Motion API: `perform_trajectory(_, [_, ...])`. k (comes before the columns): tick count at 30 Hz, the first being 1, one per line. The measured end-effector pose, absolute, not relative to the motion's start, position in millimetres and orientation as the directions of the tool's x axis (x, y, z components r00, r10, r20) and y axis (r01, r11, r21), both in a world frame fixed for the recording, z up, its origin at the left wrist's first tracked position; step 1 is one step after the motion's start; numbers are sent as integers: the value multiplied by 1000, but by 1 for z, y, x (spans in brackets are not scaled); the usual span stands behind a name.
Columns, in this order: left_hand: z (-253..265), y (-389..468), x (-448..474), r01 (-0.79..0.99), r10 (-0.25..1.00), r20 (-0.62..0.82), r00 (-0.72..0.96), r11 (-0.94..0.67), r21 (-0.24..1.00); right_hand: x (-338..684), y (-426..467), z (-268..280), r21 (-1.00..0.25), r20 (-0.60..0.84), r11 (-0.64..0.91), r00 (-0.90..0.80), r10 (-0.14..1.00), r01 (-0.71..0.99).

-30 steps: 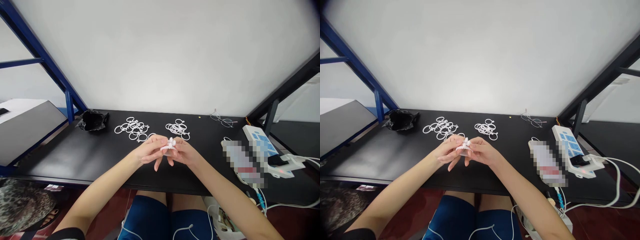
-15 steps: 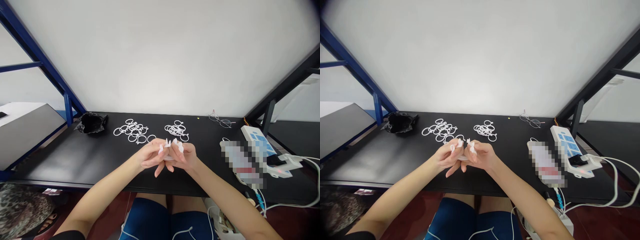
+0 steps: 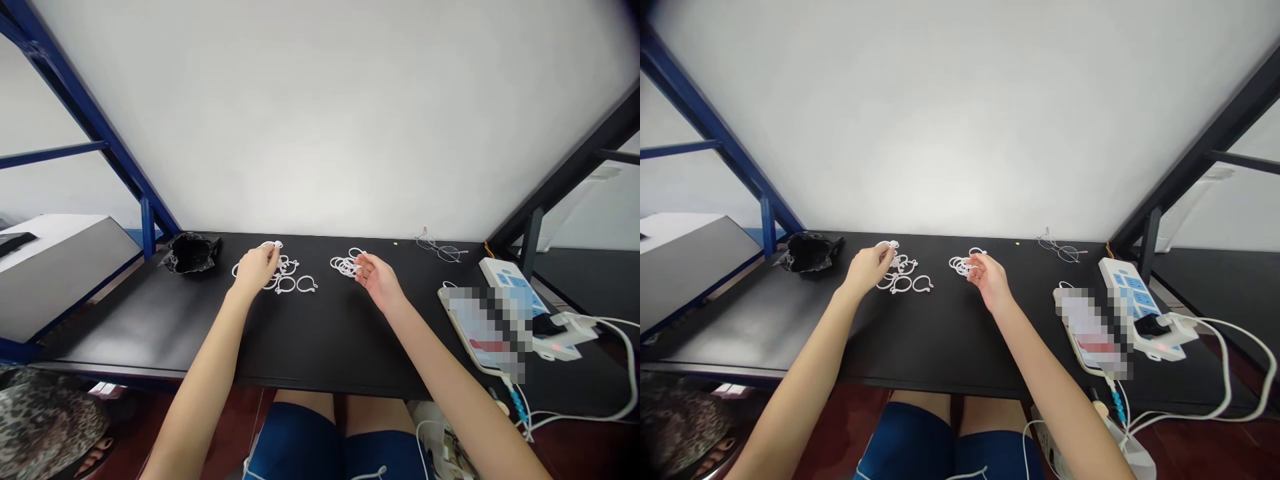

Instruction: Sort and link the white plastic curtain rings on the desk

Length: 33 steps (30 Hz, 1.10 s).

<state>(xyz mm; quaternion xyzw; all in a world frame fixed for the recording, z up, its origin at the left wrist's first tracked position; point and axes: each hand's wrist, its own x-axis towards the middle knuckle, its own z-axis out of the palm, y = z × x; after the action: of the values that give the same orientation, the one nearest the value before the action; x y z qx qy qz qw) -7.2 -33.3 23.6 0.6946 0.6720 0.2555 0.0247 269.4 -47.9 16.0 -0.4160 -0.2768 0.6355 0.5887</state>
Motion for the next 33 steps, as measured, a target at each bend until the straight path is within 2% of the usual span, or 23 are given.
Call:
perform_trajectory(2, [23, -32, -9, 951, 964, 253, -84, 2, 309, 274, -44, 15, -812, -237, -161, 66, 969, -561])
perform_trajectory(5, [24, -33, -7, 953, 964, 212, -164, 99, 287, 282, -39, 15, -783, -260, -147, 103, 960, -604])
perform_trajectory(7, [25, -35, -6, 953, 951, 248, -185, 112, 282, 288, -36, 15, -801, -241, -103, 159, 958, -590])
perform_trajectory(9, [26, -37, -6, 955, 918, 345, -194, 96, 280, 293, -33, 13, -868, -166, -26, 241, 956, -496])
perform_trajectory(12, [25, -40, -1, 954, 849, 500, -173, 18, 300, 297, -30, 6, -984, 36, 91, 330, 943, -154])
perform_trajectory(14, [21, -42, 8, 941, 822, 559, -108, -96, 323, 298, -29, -2, -964, 236, 187, 288, 928, 186])
perform_trajectory(16, [14, -46, 22, 906, 808, 589, 5, -253, 339, 294, -28, -11, -802, 435, 332, 106, 894, 497])
perform_trajectory(18, [7, -50, 38, 853, 801, 584, 129, -390, 347, 289, -29, -21, -599, 522, 458, -114, 846, 656])
perform_trajectory(21, [-4, -57, 58, 777, 794, 542, 274, -515, 362, 281, -29, -32, -466, 517, 500, -234, 823, 730])
perform_trajectory(24, [-12, -60, 67, 735, 795, 502, 340, -557, 385, 279, -28, -37, -438, 525, 521, -263, 810, 733])
perform_trajectory(30, [-15, -59, 67, 724, 806, 472, 358, -559, 405, 280, -28, -35, -467, 531, 504, -226, 817, 727])
perform_trajectory(33, [-15, -55, 69, 731, 788, 501, 358, -570, 375, 278, -30, -32, -551, 541, 467, -130, 831, 691])
